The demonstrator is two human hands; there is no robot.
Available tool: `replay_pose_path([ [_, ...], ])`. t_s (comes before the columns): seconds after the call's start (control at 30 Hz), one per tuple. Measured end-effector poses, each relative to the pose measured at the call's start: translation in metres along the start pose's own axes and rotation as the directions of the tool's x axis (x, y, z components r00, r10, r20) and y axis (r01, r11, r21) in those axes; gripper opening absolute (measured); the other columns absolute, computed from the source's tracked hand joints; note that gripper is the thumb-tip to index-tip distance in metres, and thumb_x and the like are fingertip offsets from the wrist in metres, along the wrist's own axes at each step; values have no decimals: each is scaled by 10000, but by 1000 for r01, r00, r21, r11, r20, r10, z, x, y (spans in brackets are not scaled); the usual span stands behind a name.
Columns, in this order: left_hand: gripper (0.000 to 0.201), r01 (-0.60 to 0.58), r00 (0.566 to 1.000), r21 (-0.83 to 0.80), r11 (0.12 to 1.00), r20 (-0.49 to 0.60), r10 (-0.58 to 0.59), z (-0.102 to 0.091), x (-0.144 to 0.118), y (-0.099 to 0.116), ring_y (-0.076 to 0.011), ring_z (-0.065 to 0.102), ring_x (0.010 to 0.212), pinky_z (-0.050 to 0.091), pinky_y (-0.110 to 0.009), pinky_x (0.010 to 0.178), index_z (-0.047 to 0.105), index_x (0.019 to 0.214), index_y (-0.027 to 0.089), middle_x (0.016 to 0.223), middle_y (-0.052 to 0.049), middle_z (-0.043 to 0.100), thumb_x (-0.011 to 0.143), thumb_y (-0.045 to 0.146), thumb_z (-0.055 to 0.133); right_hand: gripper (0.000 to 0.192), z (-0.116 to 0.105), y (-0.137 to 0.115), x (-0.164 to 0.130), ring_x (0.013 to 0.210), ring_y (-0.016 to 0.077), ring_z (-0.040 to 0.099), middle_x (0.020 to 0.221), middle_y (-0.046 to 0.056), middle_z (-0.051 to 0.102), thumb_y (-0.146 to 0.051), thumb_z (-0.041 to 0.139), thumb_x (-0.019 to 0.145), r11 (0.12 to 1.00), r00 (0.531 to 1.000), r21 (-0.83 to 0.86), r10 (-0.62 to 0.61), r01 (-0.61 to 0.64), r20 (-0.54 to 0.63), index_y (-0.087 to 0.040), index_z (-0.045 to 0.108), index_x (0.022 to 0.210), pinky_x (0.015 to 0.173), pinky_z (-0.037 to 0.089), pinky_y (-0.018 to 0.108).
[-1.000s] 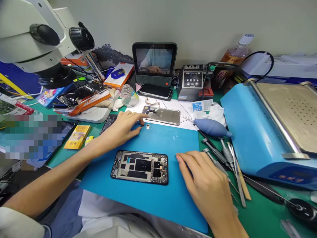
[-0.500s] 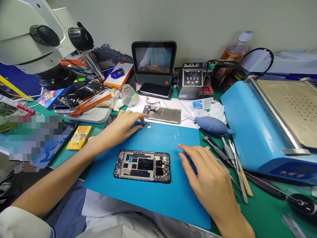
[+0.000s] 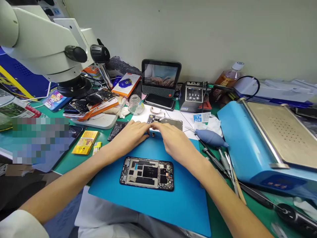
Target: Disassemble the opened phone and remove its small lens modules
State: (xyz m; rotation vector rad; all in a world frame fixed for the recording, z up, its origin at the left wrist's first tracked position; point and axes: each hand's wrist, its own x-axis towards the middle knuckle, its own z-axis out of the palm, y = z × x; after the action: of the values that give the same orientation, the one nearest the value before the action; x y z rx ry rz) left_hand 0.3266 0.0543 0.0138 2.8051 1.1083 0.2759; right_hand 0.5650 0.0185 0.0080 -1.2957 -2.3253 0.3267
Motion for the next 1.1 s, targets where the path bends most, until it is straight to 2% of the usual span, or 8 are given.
replay_pose_path([
  [0.07, 396, 26, 1000, -23, 999, -16, -26, 1, -1, 1, -284, 743, 1221, 648, -527, 1044, 683, 1424, 188, 1399, -112, 725, 1079, 370, 754, 424, 4, 2, 6, 1269, 270, 700, 1415, 122, 679, -353, 674, 1136, 999, 1000, 34, 10, -11, 21, -198, 607, 1525, 1106, 627, 520],
  [0.23, 419, 65, 996, -110, 992, -47, -71, 4, -2, -2, -282, 746, 1214, 653, -521, 1036, 671, 1447, 192, 1411, -114, 720, 1080, 376, 754, 509, 5, 4, 11, 1216, 262, 723, 1382, 121, 691, -402, 656, 1148, 994, 997, 104, 10, -19, 82, -206, 541, 1604, 1074, 643, 507],
  [0.43, 432, 94, 992, -188, 978, -68, -108, 14, -2, -7, -294, 734, 1248, 637, -544, 1067, 669, 1452, 194, 1435, -119, 710, 1077, 390, 755, 488, 5, 4, 16, 1232, 267, 709, 1379, 118, 689, -423, 669, 1139, 997, 991, 75, 13, -24, 134, -201, 579, 1564, 1107, 620, 534],
  [0.77, 433, 77, 991, -233, 969, -88, -100, 21, -2, -7, -293, 735, 1239, 639, -541, 1060, 662, 1462, 196, 1425, -117, 712, 1080, 380, 751, 456, 2, 3, 6, 1167, 252, 705, 1317, 104, 693, -439, 696, 1120, 995, 991, -63, 80, -73, 108, -194, 623, 1498, 1047, 637, 501],
  [1.1, 425, 54, 991, -257, 965, -103, -83, 22, -2, -8, -285, 742, 1218, 645, -533, 1049, 665, 1456, 194, 1409, -114, 719, 1085, 384, 745, 519, 5, 11, 5, 1250, 275, 692, 1435, 130, 659, -463, 678, 1129, 997, 993, 57, 55, -61, 104, -212, 573, 1572, 1087, 629, 526],
])
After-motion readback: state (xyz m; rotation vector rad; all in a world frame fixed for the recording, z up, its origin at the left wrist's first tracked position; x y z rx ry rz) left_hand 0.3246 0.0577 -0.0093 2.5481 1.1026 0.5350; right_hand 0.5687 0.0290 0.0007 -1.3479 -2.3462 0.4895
